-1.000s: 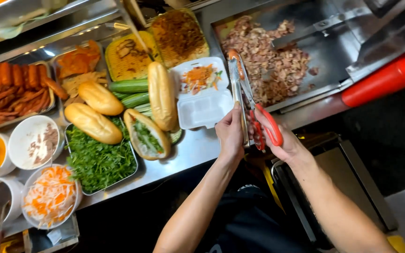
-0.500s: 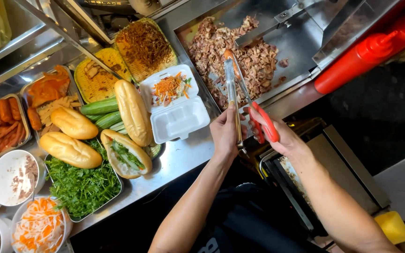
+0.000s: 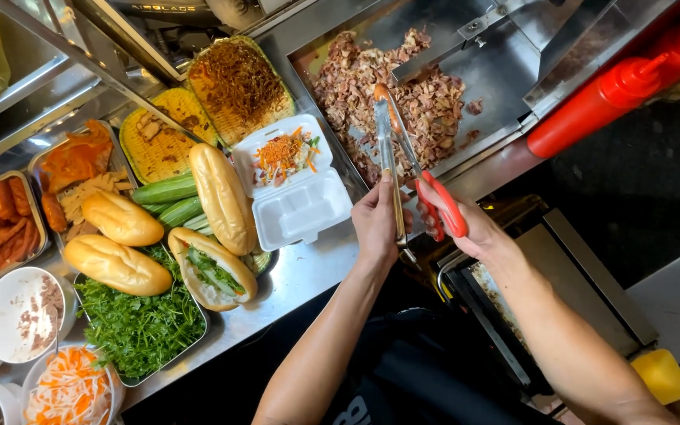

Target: Assembling and preparing Banh Mi sandwiches with various fillings and sauces at a food stall.

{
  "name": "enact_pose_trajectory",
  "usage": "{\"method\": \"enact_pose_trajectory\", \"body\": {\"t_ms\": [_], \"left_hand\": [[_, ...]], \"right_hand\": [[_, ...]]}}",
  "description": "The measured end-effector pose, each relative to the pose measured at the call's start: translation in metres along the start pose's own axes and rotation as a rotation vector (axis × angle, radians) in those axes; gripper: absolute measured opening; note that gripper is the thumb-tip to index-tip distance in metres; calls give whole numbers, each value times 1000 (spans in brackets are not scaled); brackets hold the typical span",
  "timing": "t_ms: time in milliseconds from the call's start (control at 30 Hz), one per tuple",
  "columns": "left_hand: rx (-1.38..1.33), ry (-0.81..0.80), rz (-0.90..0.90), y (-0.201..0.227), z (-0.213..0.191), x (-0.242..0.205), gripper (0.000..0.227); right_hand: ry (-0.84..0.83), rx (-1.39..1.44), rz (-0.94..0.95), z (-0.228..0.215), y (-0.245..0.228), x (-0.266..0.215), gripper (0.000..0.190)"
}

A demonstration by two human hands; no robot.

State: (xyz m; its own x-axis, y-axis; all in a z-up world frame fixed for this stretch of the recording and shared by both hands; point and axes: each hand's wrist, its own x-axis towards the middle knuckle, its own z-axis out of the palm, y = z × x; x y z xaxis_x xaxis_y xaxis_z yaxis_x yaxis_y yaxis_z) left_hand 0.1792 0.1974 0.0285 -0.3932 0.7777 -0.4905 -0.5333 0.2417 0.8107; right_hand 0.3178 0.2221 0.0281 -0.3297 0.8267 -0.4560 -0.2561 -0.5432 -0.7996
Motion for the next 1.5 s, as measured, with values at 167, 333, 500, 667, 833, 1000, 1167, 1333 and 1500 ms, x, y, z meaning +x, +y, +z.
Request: {"method": "enact_pose_trajectory", "body": {"t_ms": [167,333,500,667,833,1000,1167,1333,1500], "left_hand": [[-17,19,-10,-2,-1,7,41],[41,17,19,-3,-5,8,42],[153,-10,76,-10,-13,5,42],[155,17,98,-5,-13,5,39],[220,44,108,2,-19,-7,38],[487,34,196,12,-25,-14,40],[494,18,196,5,-26,-17,39],[545,-23,187,2,-29,-20,36],[537,-75,121,12,-29,-17,47]], "right_hand": [[12,-5,-14,-10,14,7,30],[42,-94,-21,-6,10,8,32],[47,-49,30,-5,0,12,33],[64,-64,29,-5,13,15,32],[70,-75,70,14,-5,5,36],[21,-119,142,21,-18,-3,45],[11,-123,163,18,-20,1,50],[23,-119,159,5,-19,5,54],[70,-153,108,0,-17,8,43]]}}
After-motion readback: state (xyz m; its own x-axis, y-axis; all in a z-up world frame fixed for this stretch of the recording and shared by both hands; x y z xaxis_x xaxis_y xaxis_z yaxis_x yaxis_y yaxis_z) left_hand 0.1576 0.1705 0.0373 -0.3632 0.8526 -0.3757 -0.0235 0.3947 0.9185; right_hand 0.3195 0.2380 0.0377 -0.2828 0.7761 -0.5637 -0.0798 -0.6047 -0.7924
